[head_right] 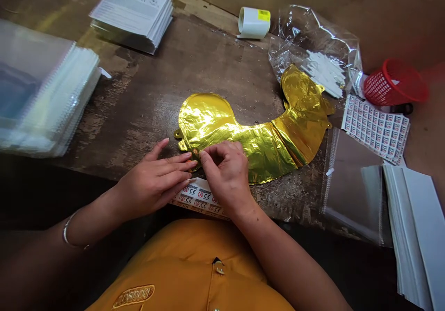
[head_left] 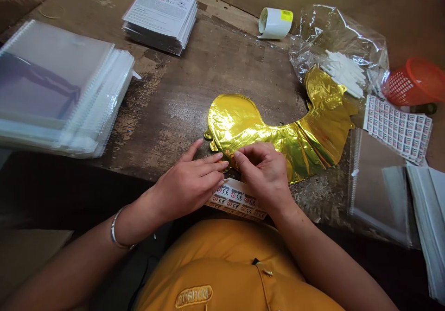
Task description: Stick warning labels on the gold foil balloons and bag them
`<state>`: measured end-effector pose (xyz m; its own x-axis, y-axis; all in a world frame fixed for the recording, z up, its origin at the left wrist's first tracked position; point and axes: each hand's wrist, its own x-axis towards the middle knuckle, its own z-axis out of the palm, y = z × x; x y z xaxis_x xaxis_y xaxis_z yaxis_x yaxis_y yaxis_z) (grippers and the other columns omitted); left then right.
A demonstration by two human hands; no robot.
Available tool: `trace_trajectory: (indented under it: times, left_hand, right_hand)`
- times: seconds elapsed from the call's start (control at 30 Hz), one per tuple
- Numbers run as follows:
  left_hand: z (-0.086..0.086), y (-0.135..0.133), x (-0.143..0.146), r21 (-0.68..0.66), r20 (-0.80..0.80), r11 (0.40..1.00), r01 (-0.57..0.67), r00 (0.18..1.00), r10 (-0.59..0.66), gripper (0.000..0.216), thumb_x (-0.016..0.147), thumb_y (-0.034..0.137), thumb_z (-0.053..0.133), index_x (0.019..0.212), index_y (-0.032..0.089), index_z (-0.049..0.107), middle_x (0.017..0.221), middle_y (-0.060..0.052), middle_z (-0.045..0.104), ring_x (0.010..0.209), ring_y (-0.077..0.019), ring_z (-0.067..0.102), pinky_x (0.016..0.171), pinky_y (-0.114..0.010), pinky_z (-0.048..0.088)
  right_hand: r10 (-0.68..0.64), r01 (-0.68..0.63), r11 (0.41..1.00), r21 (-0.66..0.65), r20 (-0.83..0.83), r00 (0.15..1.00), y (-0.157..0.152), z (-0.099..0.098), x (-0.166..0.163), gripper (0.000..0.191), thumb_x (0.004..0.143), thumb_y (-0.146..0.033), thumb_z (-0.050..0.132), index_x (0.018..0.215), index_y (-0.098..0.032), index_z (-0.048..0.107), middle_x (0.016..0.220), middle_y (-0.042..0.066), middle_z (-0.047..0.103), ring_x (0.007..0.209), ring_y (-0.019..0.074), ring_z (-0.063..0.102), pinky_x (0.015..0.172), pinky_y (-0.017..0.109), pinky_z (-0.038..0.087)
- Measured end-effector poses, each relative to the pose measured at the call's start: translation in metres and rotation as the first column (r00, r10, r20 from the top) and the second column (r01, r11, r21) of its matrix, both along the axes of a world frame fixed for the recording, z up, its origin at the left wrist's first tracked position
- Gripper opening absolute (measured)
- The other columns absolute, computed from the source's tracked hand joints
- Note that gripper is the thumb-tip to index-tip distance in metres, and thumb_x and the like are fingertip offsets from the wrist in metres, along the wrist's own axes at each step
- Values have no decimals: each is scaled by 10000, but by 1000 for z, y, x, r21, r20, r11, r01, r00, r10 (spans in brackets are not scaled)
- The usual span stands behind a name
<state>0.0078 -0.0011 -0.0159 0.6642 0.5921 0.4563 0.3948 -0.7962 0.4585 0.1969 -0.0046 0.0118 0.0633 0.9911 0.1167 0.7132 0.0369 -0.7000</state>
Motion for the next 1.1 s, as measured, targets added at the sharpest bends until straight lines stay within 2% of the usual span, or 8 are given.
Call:
trace_trajectory:
  times: [0.27, 0.53, 0.67, 0.77, 0.87, 0.97, 1.03, 1.1]
  left_hand:
    - [0, 1, 0, 4, -24, 1000, 11, 1000, -11, 158, 919, 168, 528, 998, 121, 656, 1134, -78, 717, 1135, -237, 634, 1185, -495, 196]
    - [-1, 0, -2, 0, -39, 1000, 13, 999, -13, 153, 922, 165, 521, 1011, 135, 642, 1142, -76, 714, 1158, -220, 620, 1193, -470, 174]
    - [-1, 0, -3, -17, -44, 1000, 9, 999, -9, 139, 923, 171, 524, 1014, 154, 627, 1145, -59, 714, 1158, -212, 620, 1189, -476, 167]
    - [-1, 2, -2, -29, -54, 1000, 9, 998, -11, 120, 926, 174, 522, 981, 162, 628, 1140, -45, 716, 1142, -212, 631, 1183, -482, 165]
    - [0, 3, -3, -55, -60, 998, 15, 998, -19, 121, 928, 181, 522, 977, 166, 631, 1142, -39, 715, 1135, -213, 634, 1172, -489, 185]
    - [1, 4, -4, -67, -36, 997, 31, 999, -33, 117, 919, 170, 523, 954, 162, 634, 1150, -57, 703, 1144, -206, 621, 1151, -460, 249]
    - [2, 3, -6, -59, 2, 998, 30, 1000, -30, 106, 902, 164, 539, 906, 159, 644, 1110, -75, 699, 1107, -205, 621, 1093, -425, 344]
    - [3, 2, -8, -60, 28, 998, 12, 1000, -10, 94, 879, 172, 567, 872, 157, 659, 1043, -87, 681, 1037, -211, 613, 982, -393, 435]
  right_hand:
    - [5, -6, 1000, 12, 45, 999, 1, -4, -3, 147, 809, -267, 636, 694, -187, 681, 689, 18, 655, 737, 176, 557, 697, 325, 426]
    - [5, -9, 1000, 17, 222, 975, 3, -7, -6, 185, 819, -304, 627, 670, -196, 638, 694, 26, 638, 740, 190, 532, 693, 331, 399]
    - [-42, 31, 999, 40, 331, 943, 7, -10, -1, 226, 805, -392, 655, 896, -192, 601, 821, 43, 632, 740, 190, 526, 688, 333, 415]
    - [-115, 52, 986, 159, 415, 902, 8, -7, 10, 187, 850, -264, 575, 1007, -163, 581, 935, 96, 623, 774, 205, 543, 708, 357, 458]
    - [-18, -154, 937, 314, 483, 875, 2, 1, 15, 206, 880, -135, 477, 1021, -123, 627, 999, 140, 646, 913, 230, 566, 819, 373, 487]
    - [303, -486, 846, 221, 552, 777, -8, 1, 13, 257, 901, -129, 495, 1103, -93, 649, 1114, 136, 679, 1010, 227, 566, 916, 347, 487]
    - [387, -554, 819, 149, 569, 725, -13, -5, 10, 291, 912, -127, 486, 1152, -73, 641, 1187, 136, 671, 1021, 225, 576, 928, 346, 493]
    - [370, -549, 823, 147, 596, 713, -15, -12, 10, 306, 923, -120, 458, 1157, -63, 646, 1209, 147, 665, 981, 226, 600, 892, 358, 509]
